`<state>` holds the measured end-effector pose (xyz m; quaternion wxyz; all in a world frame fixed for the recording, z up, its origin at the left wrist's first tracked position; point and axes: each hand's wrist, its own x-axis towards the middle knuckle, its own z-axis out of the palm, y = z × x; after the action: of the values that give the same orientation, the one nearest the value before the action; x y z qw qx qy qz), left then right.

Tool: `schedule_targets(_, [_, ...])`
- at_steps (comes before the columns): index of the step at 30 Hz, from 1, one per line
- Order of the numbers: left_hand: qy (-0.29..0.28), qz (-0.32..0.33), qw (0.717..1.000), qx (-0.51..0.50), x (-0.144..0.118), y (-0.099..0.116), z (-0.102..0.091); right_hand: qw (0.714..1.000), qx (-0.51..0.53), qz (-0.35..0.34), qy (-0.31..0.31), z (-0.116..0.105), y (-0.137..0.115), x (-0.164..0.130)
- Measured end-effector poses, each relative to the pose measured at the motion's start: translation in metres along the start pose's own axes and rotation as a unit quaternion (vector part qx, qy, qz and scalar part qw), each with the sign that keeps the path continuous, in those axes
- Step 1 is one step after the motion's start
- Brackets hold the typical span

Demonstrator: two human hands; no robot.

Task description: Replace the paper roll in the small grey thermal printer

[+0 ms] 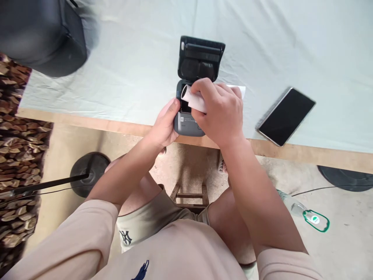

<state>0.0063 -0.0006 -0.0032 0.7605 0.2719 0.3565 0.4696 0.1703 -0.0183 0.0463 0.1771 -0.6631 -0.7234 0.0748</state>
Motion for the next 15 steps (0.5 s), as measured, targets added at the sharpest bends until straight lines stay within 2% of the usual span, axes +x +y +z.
schedule_targets(8, [-0.002,-0.026,1.0,-0.007,-0.0004,-0.0005,-0.0026,1.0,-0.003,-0.009,0.013,-0.0079,0.0013,-0.0015])
schedule_targets(12, [-0.003,-0.02,1.0,-0.007,-0.0005,-0.0027,-0.0026,1.0,0.001,0.012,-0.016,-0.004,-0.0015,0.0013])
schedule_targets(15, [-0.007,-0.011,1.0,-0.003,0.0019,-0.0046,-0.0053,1.0,0.017,-0.007,0.01,-0.0025,-0.0024,0.0])
